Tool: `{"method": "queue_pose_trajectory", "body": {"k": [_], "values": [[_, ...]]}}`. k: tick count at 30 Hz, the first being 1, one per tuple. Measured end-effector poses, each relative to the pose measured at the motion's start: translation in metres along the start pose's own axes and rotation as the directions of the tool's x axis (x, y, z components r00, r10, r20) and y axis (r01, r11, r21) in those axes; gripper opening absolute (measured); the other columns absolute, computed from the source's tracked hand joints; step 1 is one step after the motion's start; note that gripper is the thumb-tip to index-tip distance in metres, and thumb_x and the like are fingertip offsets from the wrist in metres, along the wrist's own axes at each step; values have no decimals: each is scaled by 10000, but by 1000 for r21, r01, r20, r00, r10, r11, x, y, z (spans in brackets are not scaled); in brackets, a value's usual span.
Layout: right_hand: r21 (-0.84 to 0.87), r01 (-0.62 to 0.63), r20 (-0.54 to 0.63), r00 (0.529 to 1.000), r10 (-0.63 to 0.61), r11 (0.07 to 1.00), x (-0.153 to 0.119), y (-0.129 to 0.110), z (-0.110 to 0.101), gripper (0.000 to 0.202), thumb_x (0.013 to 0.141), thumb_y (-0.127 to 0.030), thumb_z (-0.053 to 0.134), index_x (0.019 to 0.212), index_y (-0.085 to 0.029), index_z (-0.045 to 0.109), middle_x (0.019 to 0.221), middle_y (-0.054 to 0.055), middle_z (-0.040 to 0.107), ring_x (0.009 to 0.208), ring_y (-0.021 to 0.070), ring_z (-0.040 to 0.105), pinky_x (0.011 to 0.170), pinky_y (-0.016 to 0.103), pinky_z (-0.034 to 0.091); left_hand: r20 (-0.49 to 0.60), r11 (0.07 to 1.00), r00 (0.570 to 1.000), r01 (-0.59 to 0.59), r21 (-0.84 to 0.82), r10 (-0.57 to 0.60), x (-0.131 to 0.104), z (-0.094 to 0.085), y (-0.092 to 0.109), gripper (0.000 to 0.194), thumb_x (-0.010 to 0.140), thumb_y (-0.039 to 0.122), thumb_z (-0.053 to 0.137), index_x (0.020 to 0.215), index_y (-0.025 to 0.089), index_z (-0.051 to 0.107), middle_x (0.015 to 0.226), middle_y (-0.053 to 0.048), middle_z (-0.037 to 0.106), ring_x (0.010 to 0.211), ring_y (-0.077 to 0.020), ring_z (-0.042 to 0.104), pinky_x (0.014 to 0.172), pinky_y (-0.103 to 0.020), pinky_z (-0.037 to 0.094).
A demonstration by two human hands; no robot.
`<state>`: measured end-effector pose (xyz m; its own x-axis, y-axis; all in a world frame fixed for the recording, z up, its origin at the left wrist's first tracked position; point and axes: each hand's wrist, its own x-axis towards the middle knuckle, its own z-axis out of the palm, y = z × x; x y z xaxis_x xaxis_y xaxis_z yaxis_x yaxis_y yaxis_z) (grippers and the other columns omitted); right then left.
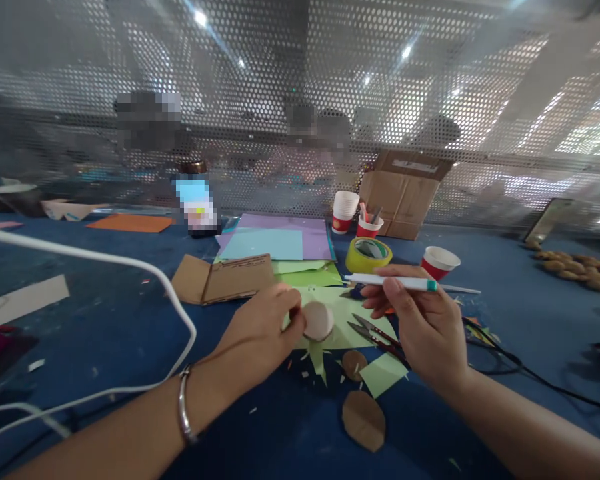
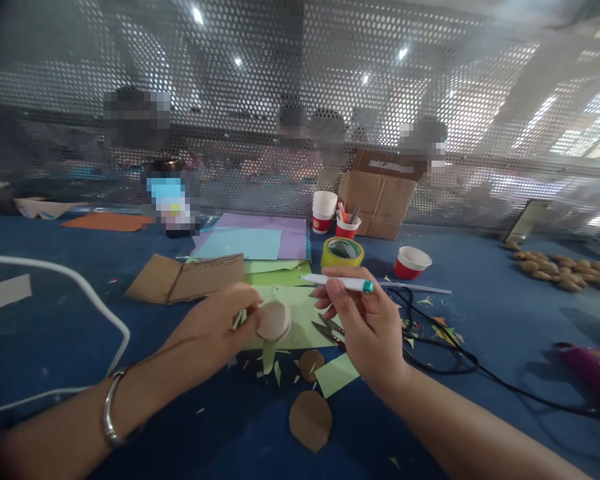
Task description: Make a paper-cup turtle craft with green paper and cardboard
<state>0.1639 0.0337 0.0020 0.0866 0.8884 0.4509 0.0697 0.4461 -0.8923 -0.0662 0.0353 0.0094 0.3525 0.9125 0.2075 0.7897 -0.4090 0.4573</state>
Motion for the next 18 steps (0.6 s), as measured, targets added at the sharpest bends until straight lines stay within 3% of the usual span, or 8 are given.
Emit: {"method": "queue_pose_trajectory", "body": {"k": [6,10,13,16,18], "values": [[-76,27,87,996,-20,997,-2,2,0,186,989,-343,598,1153,-278,658,961,18,753,768,133,719,661,248,598,-92,982,992,66,-176,-83,-3,-8,1,276,962,366,469,761,216,585,630,32,560,588,-140,503,574,-283,350],[-131,43,193,981,-17,990,-5,3,4,195,993,-330,582,1168,-285,656,1049,24,726,819,144,717,685,265,604,-141,980,987,51,-193,-79,-5,-8,3,245,957,359,493,803,222,625,646,25,601,599,-137,527,591,-287,382],[-178,61,262,965,-12,982,-7,2,5,201,986,-329,583,1172,-286,649,1070,32,710,845,164,714,710,296,607,-158,960,984,42,-278,-88,-6,-5,5,240,960,383,531,812,219,623,801,-7,695,678,-141,590,630,-290,427],[-241,127,288,956,-54,962,-8,0,6,191,960,-307,621,1149,-285,649,1054,26,714,910,178,702,790,314,595,-130,872,980,67,-486,-148,-8,-2,9,257,929,413,614,775,209,591,971,-41,725,813,-161,646,682,-286,471],[-269,169,285,954,-89,948,-7,-1,5,194,943,-284,644,1137,-291,648,1024,11,717,910,167,693,808,300,583,-59,719,974,120,-684,-218,-9,0,13,241,872,408,705,814,206,586,945,-35,720,830,-164,657,695,-277,496]]}}
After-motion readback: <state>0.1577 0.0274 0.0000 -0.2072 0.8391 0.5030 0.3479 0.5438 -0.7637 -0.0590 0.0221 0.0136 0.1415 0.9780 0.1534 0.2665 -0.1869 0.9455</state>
